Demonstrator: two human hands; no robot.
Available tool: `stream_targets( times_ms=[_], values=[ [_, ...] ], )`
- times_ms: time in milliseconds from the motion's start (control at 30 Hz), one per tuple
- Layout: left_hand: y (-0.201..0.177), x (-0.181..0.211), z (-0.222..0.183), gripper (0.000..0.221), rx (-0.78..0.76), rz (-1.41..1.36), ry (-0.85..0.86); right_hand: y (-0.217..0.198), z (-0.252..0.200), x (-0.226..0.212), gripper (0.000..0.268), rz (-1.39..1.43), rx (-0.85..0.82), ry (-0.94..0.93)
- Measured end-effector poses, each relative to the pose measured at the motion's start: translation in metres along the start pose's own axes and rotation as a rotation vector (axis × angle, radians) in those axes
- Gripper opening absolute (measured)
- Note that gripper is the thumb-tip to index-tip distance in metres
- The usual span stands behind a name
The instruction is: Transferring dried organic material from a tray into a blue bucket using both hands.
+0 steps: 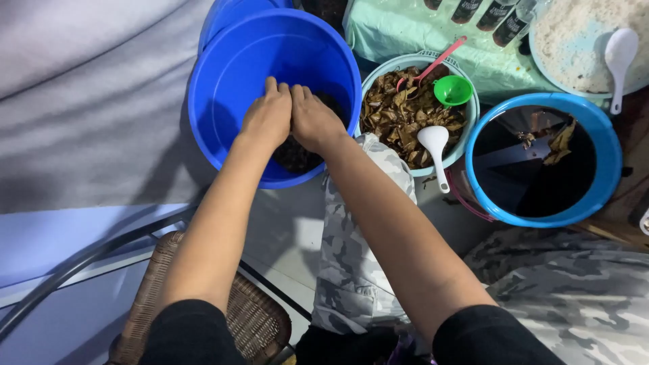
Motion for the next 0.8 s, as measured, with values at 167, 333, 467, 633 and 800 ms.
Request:
stream_targets(
  times_ms=[167,333,467,633,800],
  values=[
    [0.012,-0.011,0.015,0.048,-0.047,-0.049,0.026,-0.009,-0.006,-0.001,0.030,-0.207,0.021,-0.058],
    [0.006,-0.015,0.015,0.027,-0.034,0.046,-0.001,0.017,0.008,0.019,0.029,-0.186,0.061,-0.073],
    [0.029,-0.027,0.019,0.024,-0.025,0.163,-0.131,0.020,0.010,0.027,0.028,-0.117,0.014,0.135],
    [0.026,-0.016,0.012,0.053,-0.024,0.030,-0.152,0.009,0.006,0.019,0.031,-0.017,-0.019,0.217],
    [0.025,-0.005,0.015,0.064,0.103,-0.068,-0.004,0.005,0.010,0.008,0.040,0.083,0.043,0.031]
  ],
)
Point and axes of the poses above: each hand's wrist, its own z-axis towards the middle knuckle, its own y-axis out of the palm, x = y × z, the point moved 5 cm from there along z, towards the middle knuckle, and after that the axes turned 5 degrees about -x, right-handed, at the moved point
